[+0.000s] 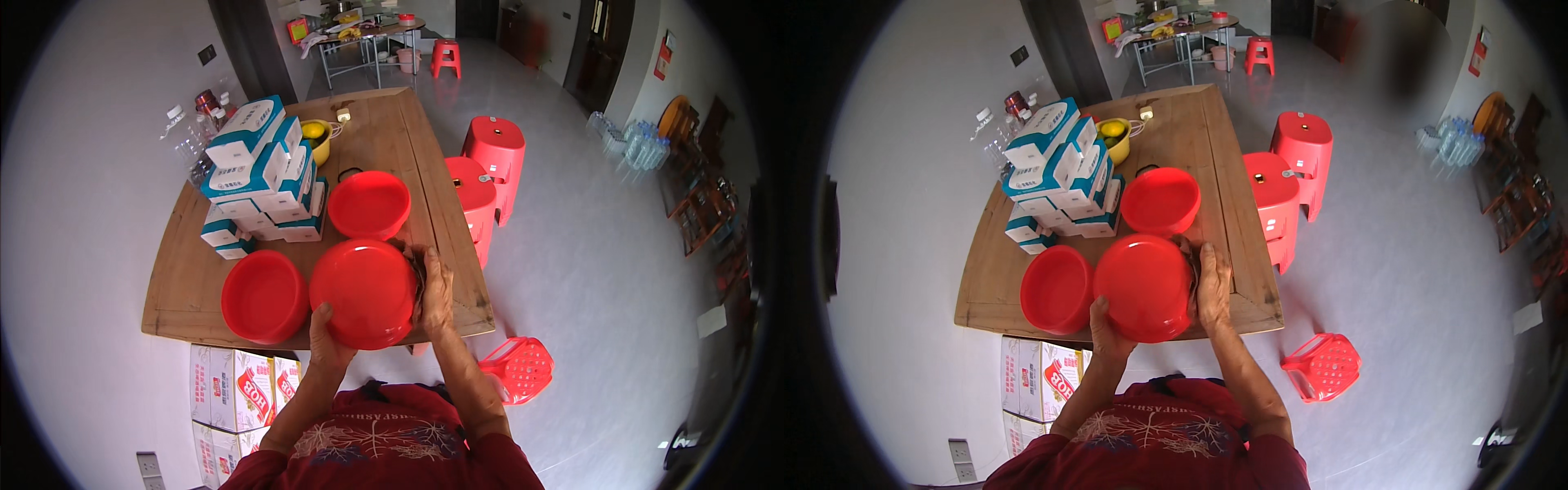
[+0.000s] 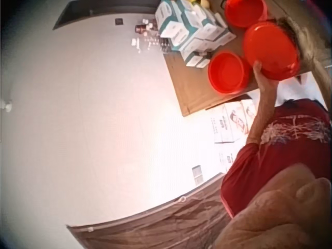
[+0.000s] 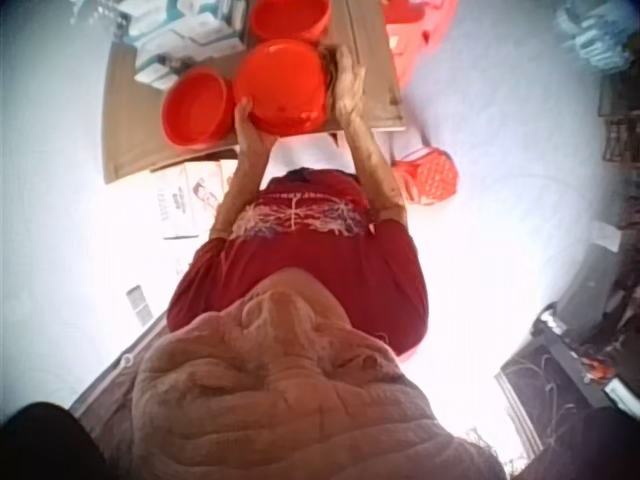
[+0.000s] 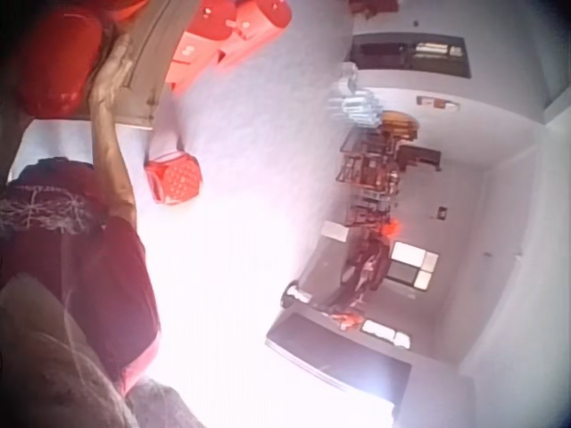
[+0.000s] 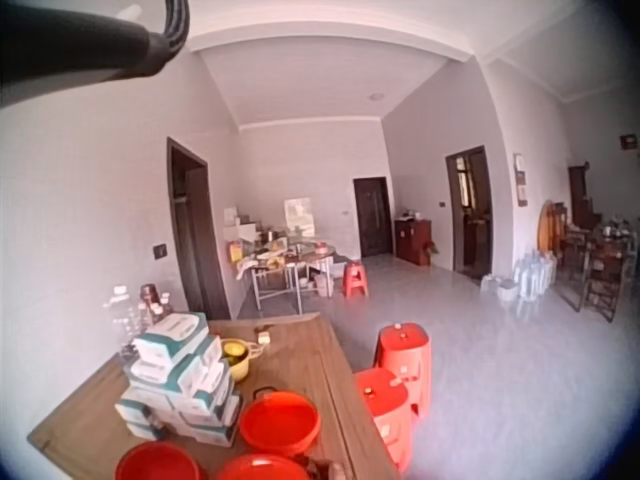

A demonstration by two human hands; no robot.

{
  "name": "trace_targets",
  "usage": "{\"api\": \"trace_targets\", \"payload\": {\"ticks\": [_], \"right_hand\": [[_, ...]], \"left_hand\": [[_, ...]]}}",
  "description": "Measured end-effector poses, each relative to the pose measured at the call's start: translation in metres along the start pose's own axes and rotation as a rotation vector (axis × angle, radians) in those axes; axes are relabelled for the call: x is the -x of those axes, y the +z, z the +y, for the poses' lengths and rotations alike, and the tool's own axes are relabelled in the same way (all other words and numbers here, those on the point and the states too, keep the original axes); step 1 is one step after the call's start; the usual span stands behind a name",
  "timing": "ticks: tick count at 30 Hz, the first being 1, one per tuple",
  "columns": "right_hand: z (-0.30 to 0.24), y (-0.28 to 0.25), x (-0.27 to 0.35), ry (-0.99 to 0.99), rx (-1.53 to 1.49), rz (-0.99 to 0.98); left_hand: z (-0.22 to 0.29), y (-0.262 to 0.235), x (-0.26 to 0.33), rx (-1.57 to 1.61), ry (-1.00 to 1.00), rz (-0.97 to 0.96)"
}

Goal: The person wipes the interior and exterior surfaces of several red plastic bowls using a dark cloth. They handle the bowls one at a time, rotating them to clean all sides, and place them back on the wooden table after each wipe.

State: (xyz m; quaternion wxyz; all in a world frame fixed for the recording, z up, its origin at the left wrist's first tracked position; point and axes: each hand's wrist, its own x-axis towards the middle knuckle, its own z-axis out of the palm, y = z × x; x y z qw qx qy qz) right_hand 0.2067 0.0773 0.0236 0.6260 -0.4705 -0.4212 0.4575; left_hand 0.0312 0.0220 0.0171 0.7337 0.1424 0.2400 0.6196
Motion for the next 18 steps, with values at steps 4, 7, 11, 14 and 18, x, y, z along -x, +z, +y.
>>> {"api": "trace_targets", "payload": {"ticks": [4, 7, 11, 14, 18], "right_hand": [[0.014, 0.018, 0.035, -0.176, 0.000, 0.123], [-0.010, 0.039, 0.065, -0.655, 0.507, 0.269], [-0.019, 0.037, 0.081, -0.887, 0.917, 0.021], [-0.028, 0.032, 0.060, -0.862, 0.916, -0.019], [-0.036, 0.007, 0.019, -0.725, 0.639, -0.019]], "left_hand": [[-0.001, 0.014, -0.006, 0.030, 0.044, 0.003], [-0.002, 0.017, -0.012, -0.005, 0.059, -0.079], [-0.008, 0.010, -0.014, 0.002, 0.005, -0.120], [-0.014, 0.009, -0.005, -0.118, 0.138, -0.104], [-0.011, 0.028, 0.007, -0.257, 0.087, -0.195]]}}
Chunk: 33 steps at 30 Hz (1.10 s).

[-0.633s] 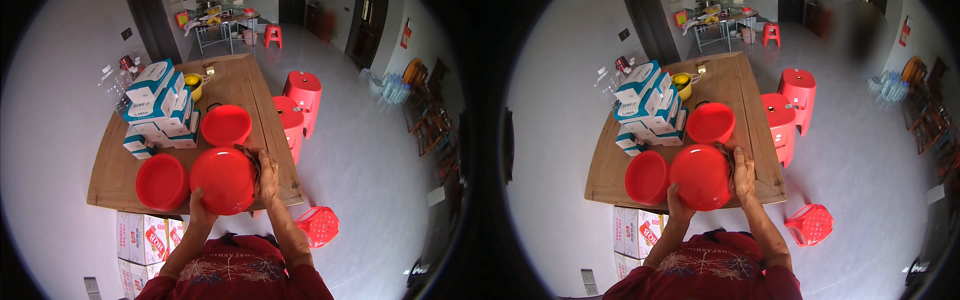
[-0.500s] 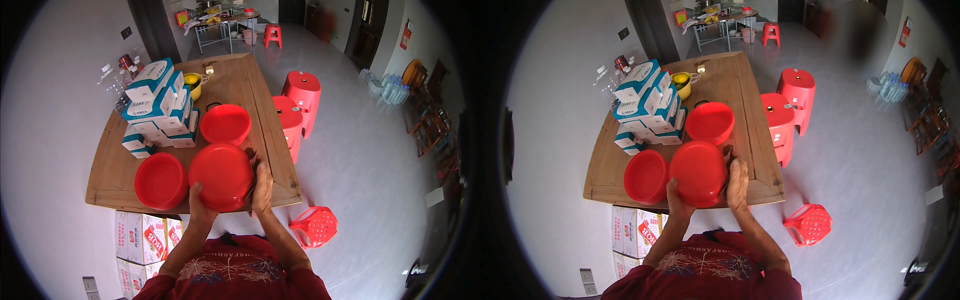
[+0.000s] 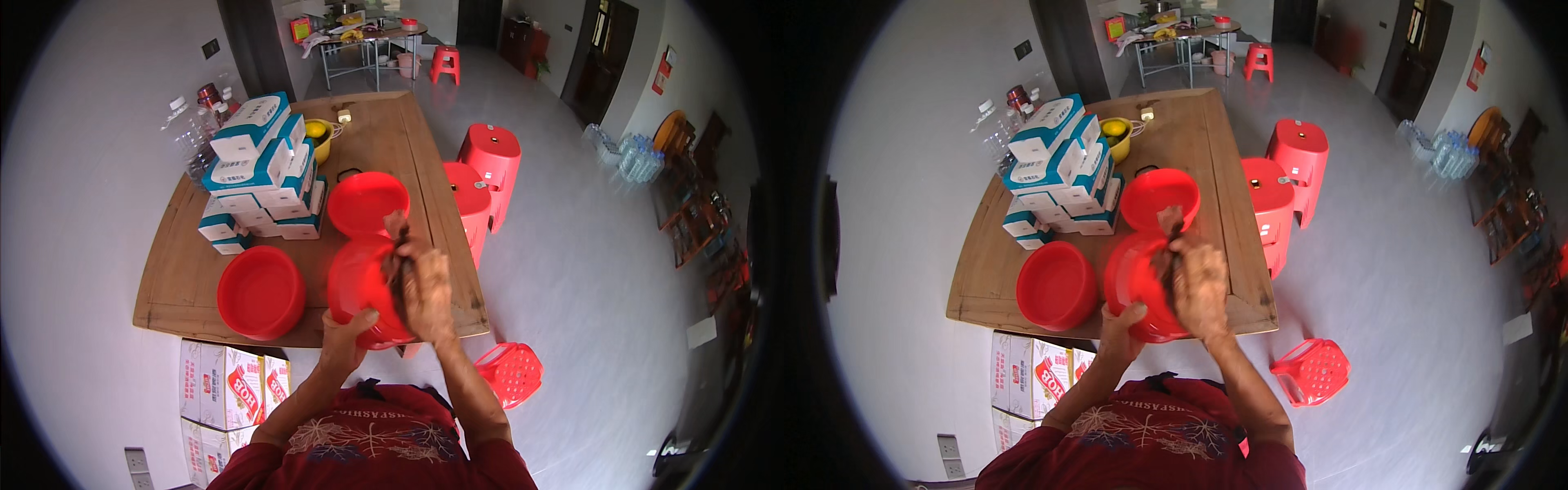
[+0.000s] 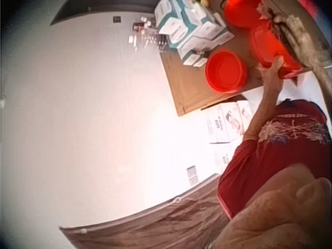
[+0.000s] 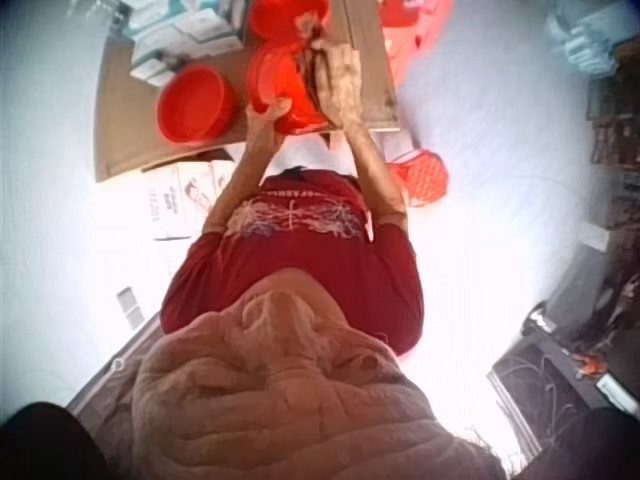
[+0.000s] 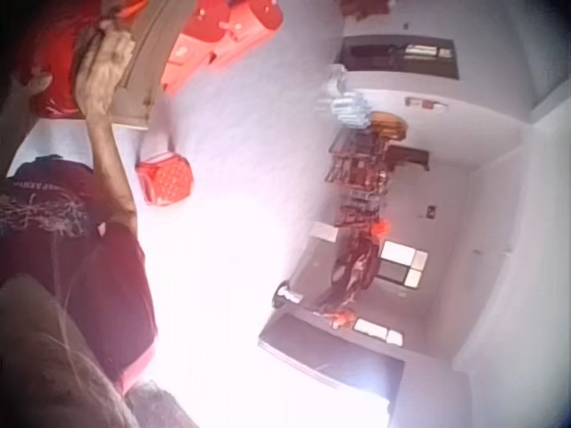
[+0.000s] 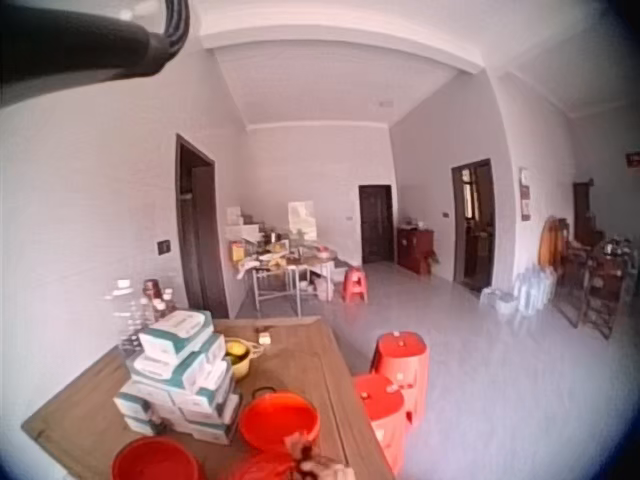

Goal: The person wipes the interior and exterior surfaces of several red plastic bowls using a dark cloth. They handle the bowls one at a time, rotating them to clean all sides, and place them back on the wooden table after each wipe.

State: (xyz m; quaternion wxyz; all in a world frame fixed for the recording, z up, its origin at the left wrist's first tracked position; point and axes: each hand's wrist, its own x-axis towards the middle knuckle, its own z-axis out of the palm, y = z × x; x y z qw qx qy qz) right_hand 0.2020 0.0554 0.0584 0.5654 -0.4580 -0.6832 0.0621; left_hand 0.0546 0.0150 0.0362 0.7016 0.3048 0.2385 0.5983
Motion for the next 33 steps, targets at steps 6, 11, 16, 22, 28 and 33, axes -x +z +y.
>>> {"api": "trace_targets", "payload": {"ticks": [6, 11, 16, 22, 28, 33], "right_hand": [[0.004, 0.010, -0.006, 0.076, 0.046, 0.066], [-0.045, 0.011, 0.023, -0.094, 0.090, -0.135], [-0.047, 0.009, 0.046, -0.353, 0.330, -0.250], [-0.043, -0.015, -0.008, -0.191, 0.131, -0.197], [0.015, -0.014, -0.008, 0.422, -0.375, -0.154], [0.041, -0.019, 0.017, 0.929, -1.276, -0.107]], "left_hand": [[-0.017, 0.002, 0.003, -0.063, -0.082, 0.055], [-0.002, 0.005, -0.004, 0.066, -0.095, 0.160], [-0.018, -0.025, 0.002, -0.507, 0.128, 0.068], [-0.008, -0.013, 0.009, -0.409, -0.049, -0.076], [0.011, 0.011, 0.017, -0.651, 0.044, -0.225], [0.011, 0.008, 0.003, -1.292, 0.429, -0.444]]}}
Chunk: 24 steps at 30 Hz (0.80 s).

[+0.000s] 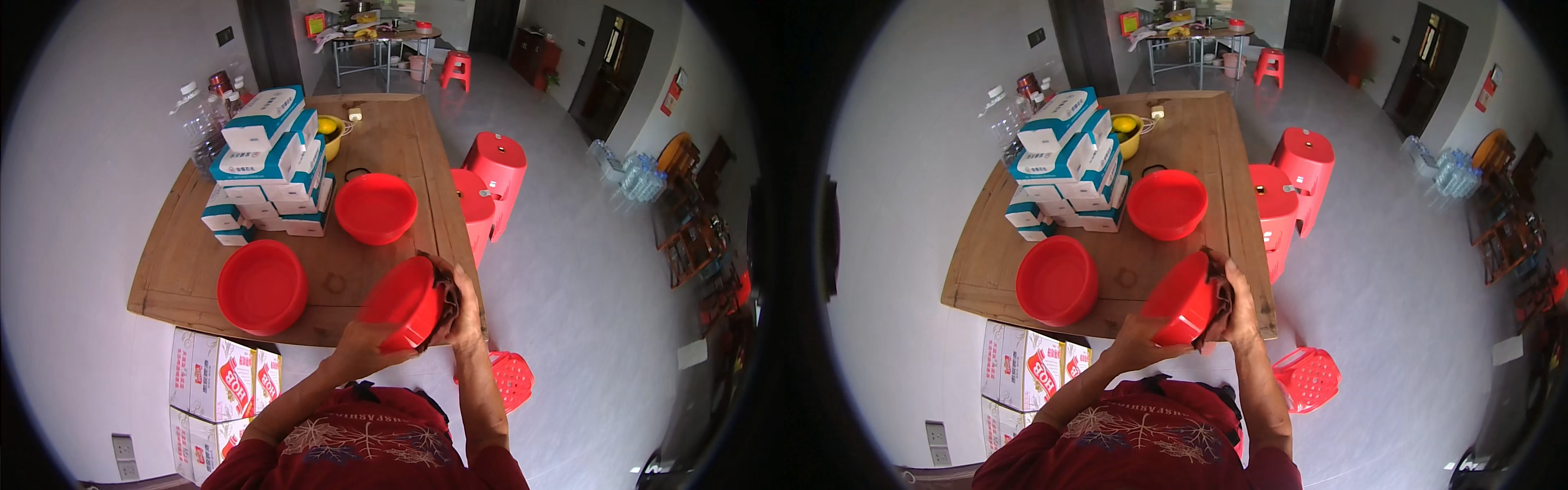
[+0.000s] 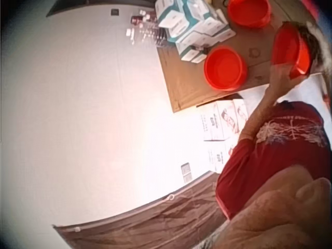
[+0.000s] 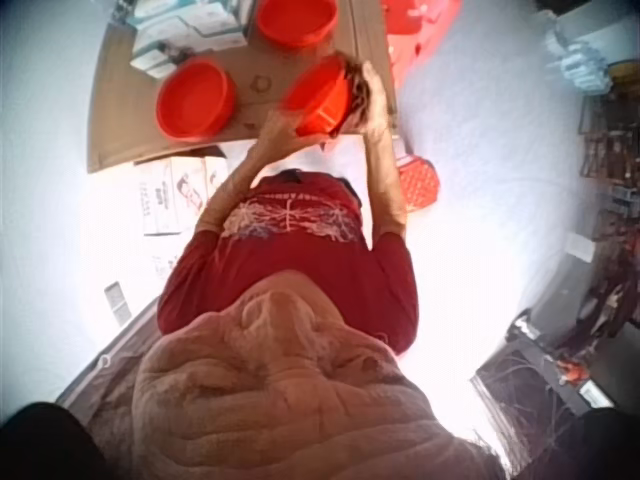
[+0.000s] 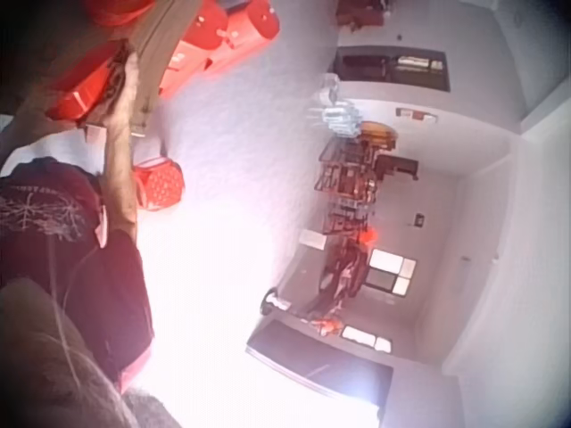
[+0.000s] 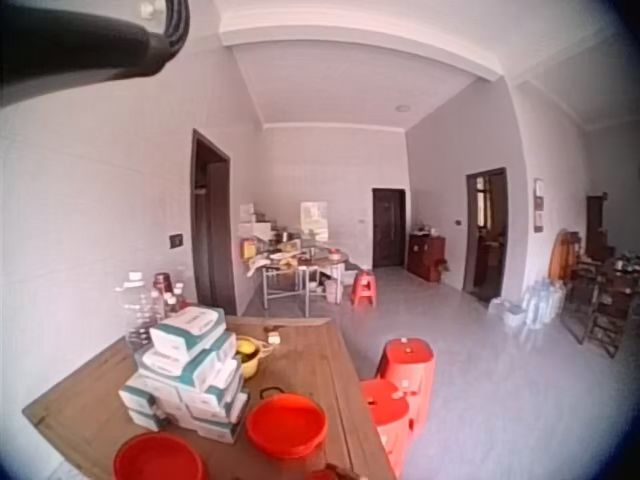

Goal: The person wipes the interior and exterior surfaces of several red plastic bowls using a dark cloth. They handle the bowls one at a time, rotating them to clean all sides, and place them back on the wooden table after each wipe.

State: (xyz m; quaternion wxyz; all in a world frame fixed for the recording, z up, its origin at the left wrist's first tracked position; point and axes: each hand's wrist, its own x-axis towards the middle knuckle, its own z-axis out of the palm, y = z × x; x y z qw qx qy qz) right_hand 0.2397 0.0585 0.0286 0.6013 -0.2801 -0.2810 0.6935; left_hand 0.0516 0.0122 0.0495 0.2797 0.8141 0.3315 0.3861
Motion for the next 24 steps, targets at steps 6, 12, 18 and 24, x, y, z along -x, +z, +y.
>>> {"api": "trace_targets", "payload": {"ticks": [6, 12, 18, 24], "right_hand": [[0.014, -0.019, 0.015, 0.005, 0.261, 0.096], [0.031, -0.036, 0.020, -0.173, 0.613, 0.268], [0.033, -0.015, 0.019, -0.243, 0.657, 0.296], [0.060, -0.012, 0.018, -0.247, 1.025, 0.382]], "left_hand": [[-0.019, 0.007, 0.002, -0.529, 0.010, -0.380], [0.007, -0.006, -0.011, -0.538, 0.136, 0.216], [-0.023, 0.002, 0.011, 0.886, -0.585, 0.445], [-0.013, 0.006, 0.005, 1.002, -0.278, 0.577]]}}
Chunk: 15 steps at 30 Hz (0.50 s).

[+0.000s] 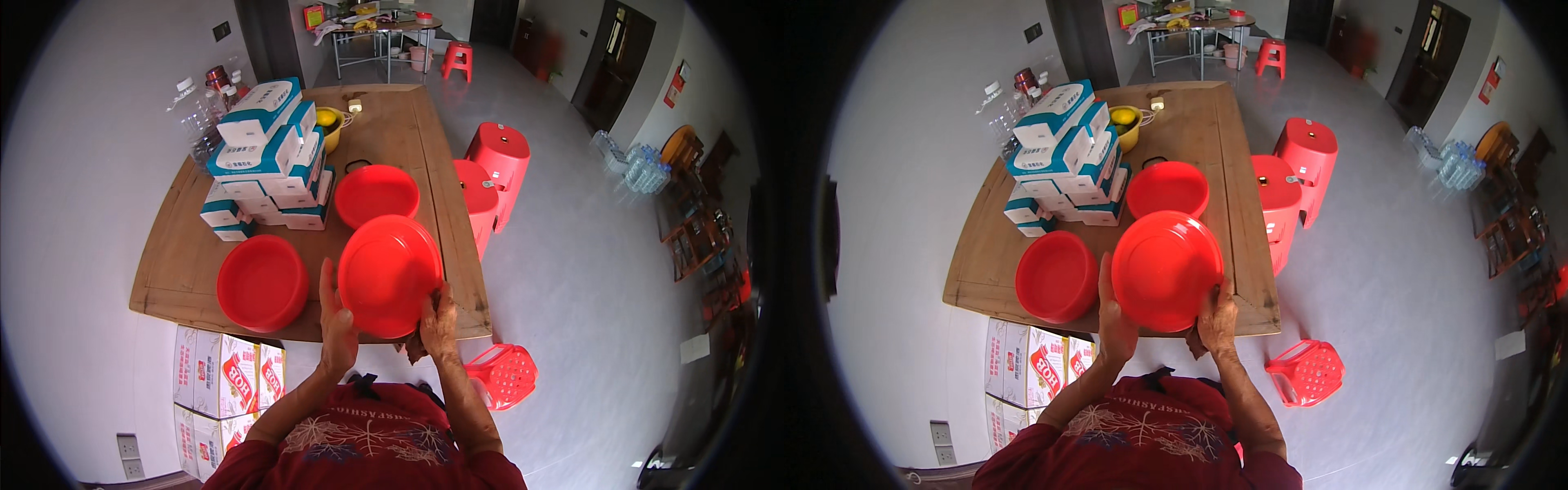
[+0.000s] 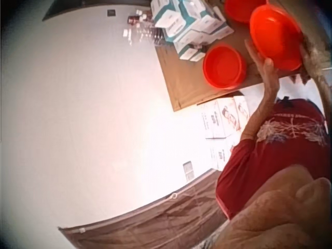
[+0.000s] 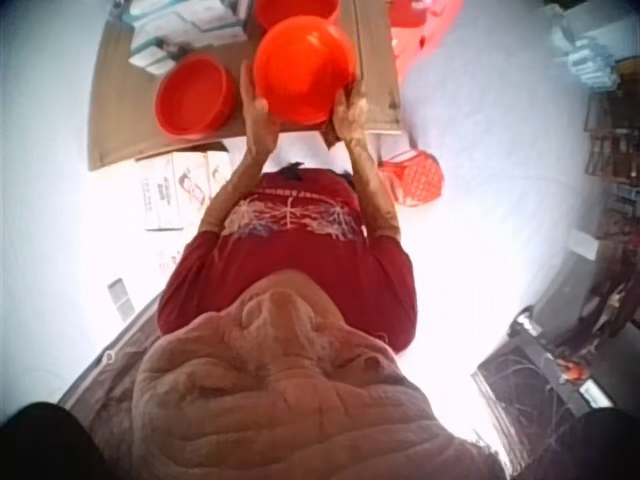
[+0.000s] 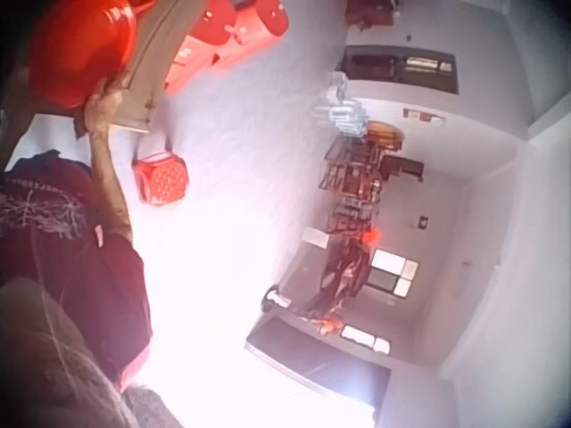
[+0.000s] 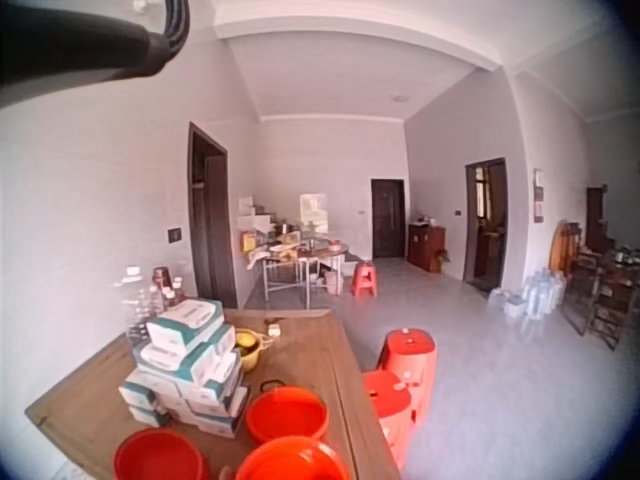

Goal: The person wipes the interior and exterior surfaces of several red plastic bowls using a dark cloth. They handle the bowls one at a time, rotating them to clean all sides, and place them back on the wooden table after each wipe.

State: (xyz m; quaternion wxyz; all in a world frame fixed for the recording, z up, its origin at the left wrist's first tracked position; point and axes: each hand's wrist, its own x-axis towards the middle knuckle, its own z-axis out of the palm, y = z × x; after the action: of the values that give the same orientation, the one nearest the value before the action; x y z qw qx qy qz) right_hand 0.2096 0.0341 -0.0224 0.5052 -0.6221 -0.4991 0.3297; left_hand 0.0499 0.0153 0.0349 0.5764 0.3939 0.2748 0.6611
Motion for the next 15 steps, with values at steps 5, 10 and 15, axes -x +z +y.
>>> {"api": "trace_targets", "payload": {"ticks": [5, 10, 15], "right_hand": [[-0.001, -0.007, 0.004, -0.076, 0.093, -0.123], [-0.005, -0.055, -0.020, -0.014, -0.410, -0.066], [-0.080, -0.022, -0.017, -0.140, -0.676, -0.057]], "left_hand": [[-0.004, -0.008, -0.009, -0.597, 0.160, 0.131], [-0.002, -0.017, -0.014, -0.660, 0.202, 0.057], [-0.035, -0.017, -0.014, -0.375, -0.036, 0.077]]}}
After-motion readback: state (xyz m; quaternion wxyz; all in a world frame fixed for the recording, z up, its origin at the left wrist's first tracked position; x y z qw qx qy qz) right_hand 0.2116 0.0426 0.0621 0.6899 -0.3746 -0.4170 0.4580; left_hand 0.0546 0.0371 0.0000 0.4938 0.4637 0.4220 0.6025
